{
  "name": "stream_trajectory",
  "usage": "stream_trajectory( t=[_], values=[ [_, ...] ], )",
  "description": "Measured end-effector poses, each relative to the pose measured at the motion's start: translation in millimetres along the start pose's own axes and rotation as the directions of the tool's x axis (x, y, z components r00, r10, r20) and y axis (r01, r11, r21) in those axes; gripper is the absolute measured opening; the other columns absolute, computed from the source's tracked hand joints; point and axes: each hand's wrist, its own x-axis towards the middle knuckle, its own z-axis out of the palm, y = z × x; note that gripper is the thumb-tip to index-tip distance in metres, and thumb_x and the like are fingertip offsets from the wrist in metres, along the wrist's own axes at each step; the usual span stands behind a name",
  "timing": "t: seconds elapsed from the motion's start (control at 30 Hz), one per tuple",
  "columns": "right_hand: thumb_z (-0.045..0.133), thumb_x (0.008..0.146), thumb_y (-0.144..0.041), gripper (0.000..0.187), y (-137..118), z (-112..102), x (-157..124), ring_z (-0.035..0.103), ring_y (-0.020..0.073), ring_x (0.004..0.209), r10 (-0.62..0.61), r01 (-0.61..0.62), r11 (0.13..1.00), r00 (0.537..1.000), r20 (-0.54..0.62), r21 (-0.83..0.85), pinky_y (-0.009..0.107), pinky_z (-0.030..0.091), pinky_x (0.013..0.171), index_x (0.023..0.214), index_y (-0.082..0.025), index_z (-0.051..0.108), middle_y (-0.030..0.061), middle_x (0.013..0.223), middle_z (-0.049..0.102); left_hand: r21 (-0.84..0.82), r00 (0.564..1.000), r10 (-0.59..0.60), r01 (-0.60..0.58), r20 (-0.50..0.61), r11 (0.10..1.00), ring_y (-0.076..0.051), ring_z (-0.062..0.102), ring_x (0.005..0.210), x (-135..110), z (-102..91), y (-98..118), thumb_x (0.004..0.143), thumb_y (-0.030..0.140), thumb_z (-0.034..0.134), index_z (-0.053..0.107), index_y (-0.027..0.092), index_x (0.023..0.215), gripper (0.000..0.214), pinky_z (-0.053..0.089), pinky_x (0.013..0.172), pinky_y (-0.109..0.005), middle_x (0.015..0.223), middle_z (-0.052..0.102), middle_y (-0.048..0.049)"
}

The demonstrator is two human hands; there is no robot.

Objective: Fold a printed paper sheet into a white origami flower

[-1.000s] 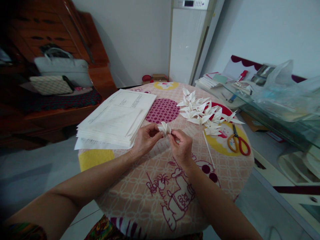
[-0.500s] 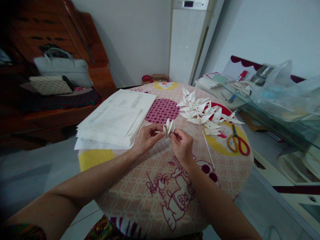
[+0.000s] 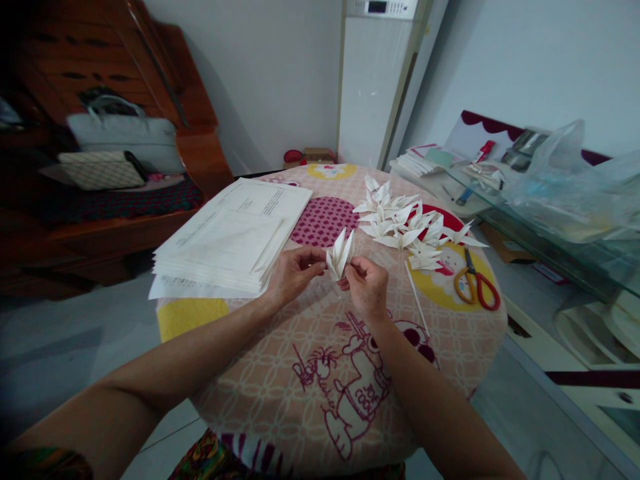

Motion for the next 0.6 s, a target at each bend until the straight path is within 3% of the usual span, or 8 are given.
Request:
stream_trajectory(
  t=[0.6],
  values=[
    [0.069,0.070,-0.031,0.018,2.7,-0.2,3.6,0.065,0.0172,0.041,0.126,-0.126,0.990,0.992,0.010,0.070,0.024,0.054,0.038,0.079,-0.016,0.072,0.0012,0.054,0.070,0.016,0.998,-0.043,0.042,0.040,0.999,-0.011,0.063,0.065,-0.1,-0.5,7.1,0.077,0.017,0.066,0.073,0.014,0.084,0.010,0.051,0.062,-0.021,0.076,0.071,-0.0023]
  ],
)
